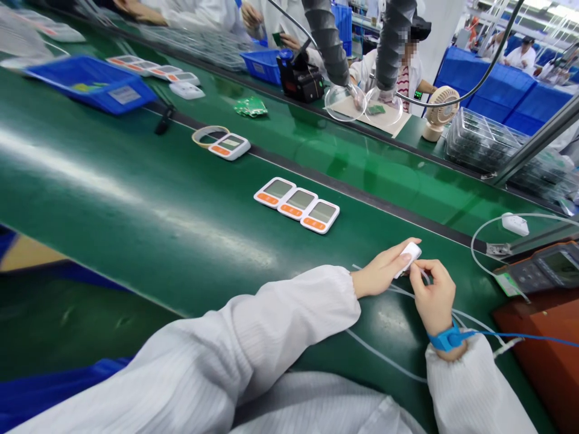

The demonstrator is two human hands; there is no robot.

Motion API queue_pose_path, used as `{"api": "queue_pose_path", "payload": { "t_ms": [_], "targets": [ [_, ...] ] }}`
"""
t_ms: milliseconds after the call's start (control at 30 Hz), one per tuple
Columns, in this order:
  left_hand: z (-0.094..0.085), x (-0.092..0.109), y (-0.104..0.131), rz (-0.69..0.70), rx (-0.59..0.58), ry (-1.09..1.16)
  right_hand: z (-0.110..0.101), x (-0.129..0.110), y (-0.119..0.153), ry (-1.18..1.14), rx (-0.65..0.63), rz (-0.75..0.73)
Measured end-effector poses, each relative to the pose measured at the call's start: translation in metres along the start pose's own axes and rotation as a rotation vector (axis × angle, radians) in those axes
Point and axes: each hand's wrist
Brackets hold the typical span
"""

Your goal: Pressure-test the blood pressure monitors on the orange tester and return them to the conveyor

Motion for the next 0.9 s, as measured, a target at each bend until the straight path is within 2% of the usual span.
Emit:
{"api": "queue_pose_path", "payload": {
  "t_ms": [200, 300, 433, 567, 700, 767, 900],
  "targets": [
    [-0.001, 0.003, 0.0, 0.063, 0.008, -0.127, -0.002, -0.001, 0.0, 0.03, -0.016, -0.002],
    [-0.003, 0.002, -0.001, 0.063, 0.018, -0.108, -0.002, 0.0, -0.001, 0.049, -0.017, -0.025],
    [-0.003, 0.0, -0.002, 0.007, 0.055, 0.024, -0.001, 0.006, -0.001, 0.075, -0.037, -0.031],
    [0.001, -0.007, -0.007, -0.114, 0.128, 0.224, -0.004, 0.008, 0.002, 0.141, -0.027, -0.041],
    [0.0, -0.015, -0.015, -0.134, 0.316, 0.431, -0.008, 0.008, 0.01, 0.265, 0.099, -0.086],
    [-0.002, -0.015, -0.015, -0.105, 0.345, 0.403, -0.009, 0.011, 0.013, 0.27, 0.002, 0.026],
    [-0.003, -0.009, -0.008, -0.143, 0.286, 0.08, -0.005, 0.021, 0.013, 0.304, -0.386, 0.323]
  ]
}}
Point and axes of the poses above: each hand's wrist, its own y-axis away from the middle knuckle, its own z-axis out of the palm, x = y × z, and after that the axes turned 7 degrees about y, right-handed
